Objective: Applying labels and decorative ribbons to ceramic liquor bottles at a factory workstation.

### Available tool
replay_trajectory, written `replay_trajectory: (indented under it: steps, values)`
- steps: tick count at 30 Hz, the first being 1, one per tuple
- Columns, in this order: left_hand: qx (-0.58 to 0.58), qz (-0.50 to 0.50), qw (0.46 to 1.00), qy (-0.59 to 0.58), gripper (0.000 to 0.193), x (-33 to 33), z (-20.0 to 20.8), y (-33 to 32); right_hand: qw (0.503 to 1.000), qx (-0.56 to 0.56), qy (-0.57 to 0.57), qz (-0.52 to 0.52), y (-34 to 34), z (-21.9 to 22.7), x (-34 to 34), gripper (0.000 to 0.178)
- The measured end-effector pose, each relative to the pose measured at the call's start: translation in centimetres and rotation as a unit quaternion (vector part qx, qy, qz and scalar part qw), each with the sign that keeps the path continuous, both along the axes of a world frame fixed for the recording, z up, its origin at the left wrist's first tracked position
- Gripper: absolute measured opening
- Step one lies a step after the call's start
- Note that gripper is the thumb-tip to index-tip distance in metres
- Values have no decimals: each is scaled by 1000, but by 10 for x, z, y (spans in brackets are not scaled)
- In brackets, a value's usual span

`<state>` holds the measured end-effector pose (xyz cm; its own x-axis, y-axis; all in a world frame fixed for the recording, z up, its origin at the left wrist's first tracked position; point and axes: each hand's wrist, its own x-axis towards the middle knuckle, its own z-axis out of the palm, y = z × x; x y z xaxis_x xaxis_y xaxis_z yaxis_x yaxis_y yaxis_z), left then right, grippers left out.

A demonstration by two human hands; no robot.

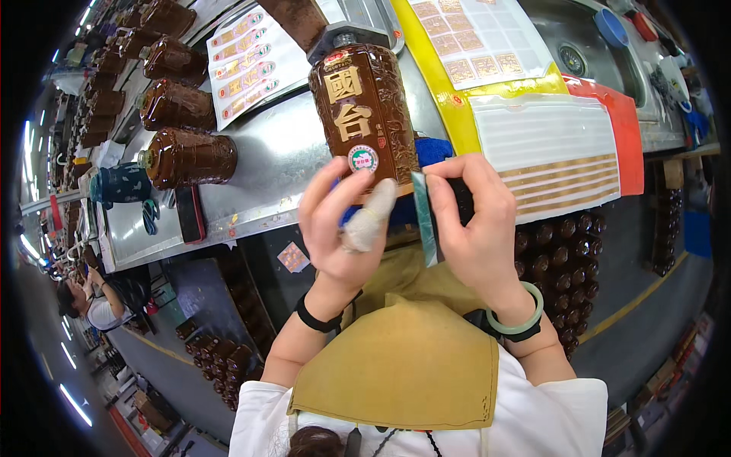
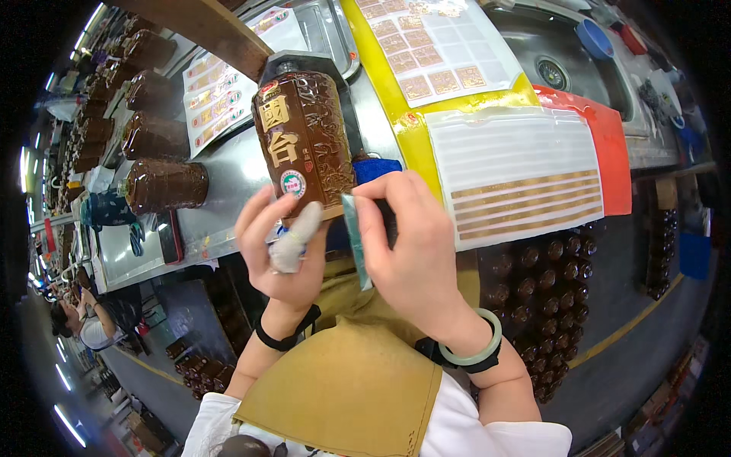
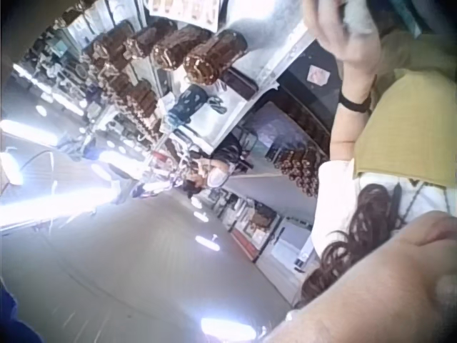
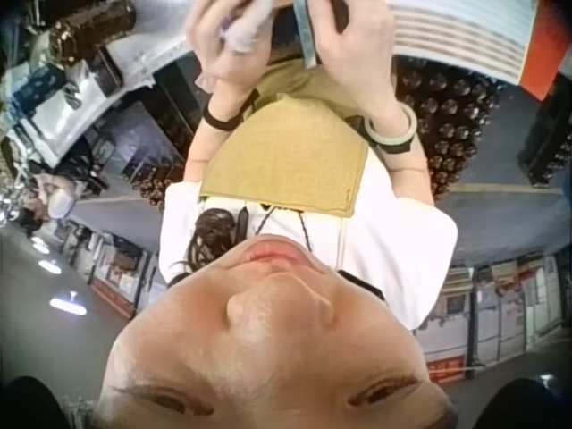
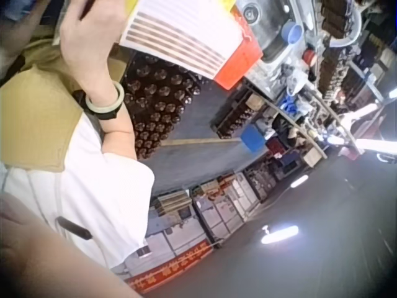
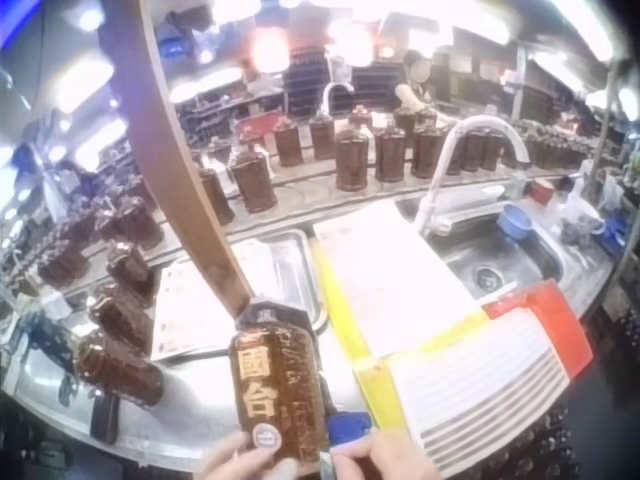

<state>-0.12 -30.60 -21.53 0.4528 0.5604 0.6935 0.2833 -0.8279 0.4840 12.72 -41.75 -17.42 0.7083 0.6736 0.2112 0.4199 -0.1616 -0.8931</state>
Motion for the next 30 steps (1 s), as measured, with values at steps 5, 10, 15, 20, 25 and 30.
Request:
replay_trajectory:
  steps: [5, 10, 15, 20, 25, 30]
  values:
    - [-26, -75, 996, -34, 27, 4, -1, 5, 1000, -3, 25, 9, 3, 1, 0, 5]
    - [-91, -7, 994, -67, 30, 3, 2, -5, 1000, -7, 27, 6, 2, 5, 0, 5]
    - [24, -72, 997, 19, 30, 2, 2, 0, 999, 14, 34, 32, 5, 3, -5, 5]
    - [-165, -22, 980, -112, 27, 0, -1, -2, 999, -13, 35, -9, 0, -1, 2, 4]
    - [-29, -53, 998, -19, 28, -1, -5, -3, 999, 4, 41, 10, 0, -4, -3, 4]
    - [-203, -62, 968, -136, 30, -6, -20, 1, 999, -11, 48, -9, -1, -8, 4, 5]
